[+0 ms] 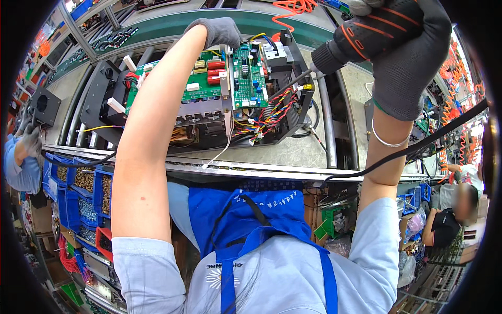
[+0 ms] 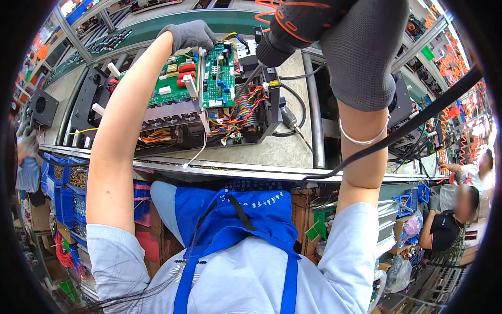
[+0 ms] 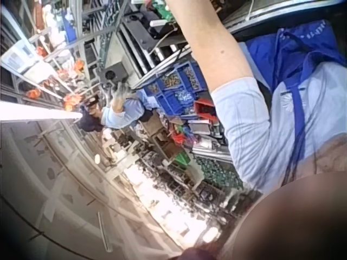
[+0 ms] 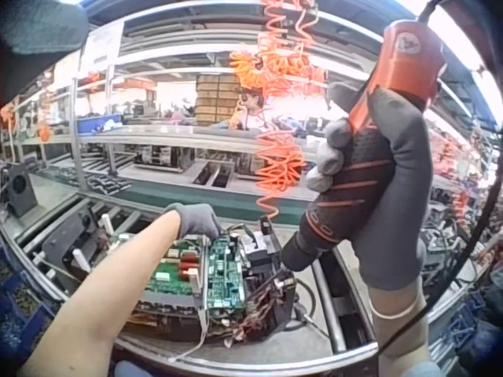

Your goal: Assemble and screw internal components into a large electronic power unit at a factory station.

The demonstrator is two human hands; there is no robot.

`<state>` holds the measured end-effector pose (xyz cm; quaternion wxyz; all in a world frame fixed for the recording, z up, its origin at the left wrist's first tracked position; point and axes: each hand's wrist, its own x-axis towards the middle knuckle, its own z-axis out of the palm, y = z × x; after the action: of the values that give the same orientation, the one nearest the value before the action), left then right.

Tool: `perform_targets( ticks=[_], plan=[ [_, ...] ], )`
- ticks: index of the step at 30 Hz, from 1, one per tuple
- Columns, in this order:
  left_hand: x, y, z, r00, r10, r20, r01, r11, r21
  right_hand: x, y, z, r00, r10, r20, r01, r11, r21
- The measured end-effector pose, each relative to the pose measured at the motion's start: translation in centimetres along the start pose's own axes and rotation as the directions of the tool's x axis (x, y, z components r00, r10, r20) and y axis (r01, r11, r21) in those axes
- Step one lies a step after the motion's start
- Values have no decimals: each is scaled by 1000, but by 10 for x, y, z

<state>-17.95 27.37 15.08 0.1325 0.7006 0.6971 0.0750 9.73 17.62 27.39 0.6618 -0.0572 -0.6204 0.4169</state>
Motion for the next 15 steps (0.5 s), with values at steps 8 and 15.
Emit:
perform_targets(
  ticks=[8, 15],
  plan=[
    [3, -4, 8, 999, -16, -48, 13, 998, -61, 4, 19, 15, 995, -54, -83, 32, 968, -248],
    [-9, -9, 11, 984, -145, -100, 141, 989, -49, 0, 10, 9, 974, 93, 208, -115, 988, 100]
  ],
)
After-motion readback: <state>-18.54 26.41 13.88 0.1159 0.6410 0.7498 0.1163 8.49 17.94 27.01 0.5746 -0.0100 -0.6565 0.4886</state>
